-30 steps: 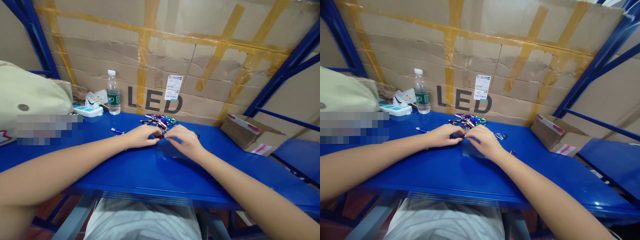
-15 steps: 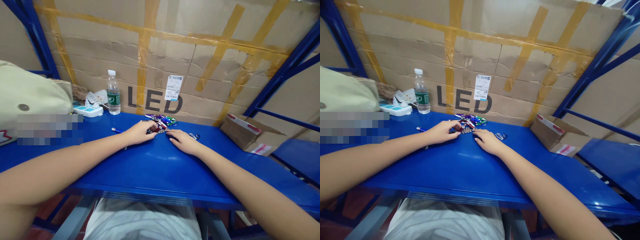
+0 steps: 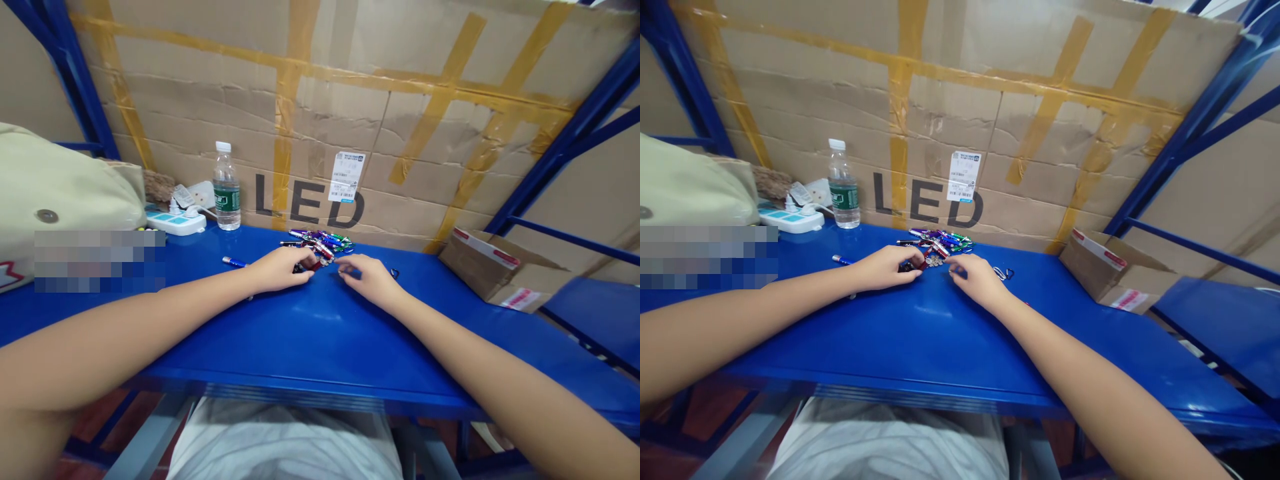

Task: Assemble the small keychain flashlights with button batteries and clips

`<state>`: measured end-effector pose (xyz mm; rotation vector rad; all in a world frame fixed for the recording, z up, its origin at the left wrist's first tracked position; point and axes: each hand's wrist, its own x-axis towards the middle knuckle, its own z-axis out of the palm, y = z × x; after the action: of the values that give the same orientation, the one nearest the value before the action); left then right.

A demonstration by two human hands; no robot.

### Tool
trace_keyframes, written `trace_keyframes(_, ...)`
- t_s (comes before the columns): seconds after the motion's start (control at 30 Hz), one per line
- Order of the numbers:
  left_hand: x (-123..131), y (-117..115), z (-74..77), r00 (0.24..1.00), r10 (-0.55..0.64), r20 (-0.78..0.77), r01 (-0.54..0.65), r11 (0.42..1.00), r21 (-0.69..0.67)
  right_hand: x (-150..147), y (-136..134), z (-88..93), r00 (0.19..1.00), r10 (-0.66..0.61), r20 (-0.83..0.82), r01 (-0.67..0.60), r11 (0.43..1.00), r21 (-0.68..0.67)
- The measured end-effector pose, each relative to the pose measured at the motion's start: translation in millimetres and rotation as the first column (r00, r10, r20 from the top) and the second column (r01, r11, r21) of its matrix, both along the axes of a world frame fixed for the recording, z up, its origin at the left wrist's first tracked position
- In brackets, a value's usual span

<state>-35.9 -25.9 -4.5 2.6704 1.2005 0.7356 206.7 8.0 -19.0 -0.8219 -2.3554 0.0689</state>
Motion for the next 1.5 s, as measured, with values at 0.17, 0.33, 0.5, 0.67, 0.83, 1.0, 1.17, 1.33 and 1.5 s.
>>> trace_keyframes(0.17,1,-1,0.0,0.998,-0.063,0.001,0.063,0.998,-0.020,-10,-20,9.2,0.969,0.067,-0.239,-0.034,0.989,0.141)
trace_keyframes(0.33,1,-3,0.2,0.993,-0.115,0.013,0.115,0.993,-0.032,-18,-35,14.5,0.979,0.176,-0.105,-0.132,0.934,0.332)
trace_keyframes(0.5,2,-4,0.6,0.991,-0.132,0.002,0.132,0.990,-0.040,-18,-31,12.3,0.984,0.169,-0.061,-0.133,0.913,0.386)
trace_keyframes(0.67,2,-4,0.0,0.989,-0.146,-0.003,0.146,0.989,-0.036,-17,-29,11.2,0.988,0.154,0.003,-0.141,0.897,0.420)
trace_keyframes(0.83,2,-4,-0.3,0.990,-0.138,0.012,0.138,0.990,-0.014,-17,-31,11.9,0.985,0.166,0.053,-0.171,0.865,0.471)
trace_keyframes(1.0,2,-3,-0.8,0.989,-0.142,0.027,0.142,0.990,-0.004,-18,-32,13.4,0.981,0.173,0.083,-0.191,0.850,0.491)
trace_keyframes(1.17,1,-1,-1.6,0.994,-0.086,0.067,0.086,0.996,-0.008,-17,-35,14.2,0.982,0.173,0.077,-0.189,0.883,0.429)
trace_keyframes(1.33,0,4,-0.5,0.952,0.135,0.274,-0.140,0.990,-0.001,-19,-37,12.7,0.989,0.147,0.016,-0.144,0.936,0.320)
trace_keyframes(1.5,-3,7,1.0,0.867,0.263,0.423,-0.282,0.959,-0.018,-25,-31,5.2,0.980,0.087,0.180,-0.119,0.977,0.178)
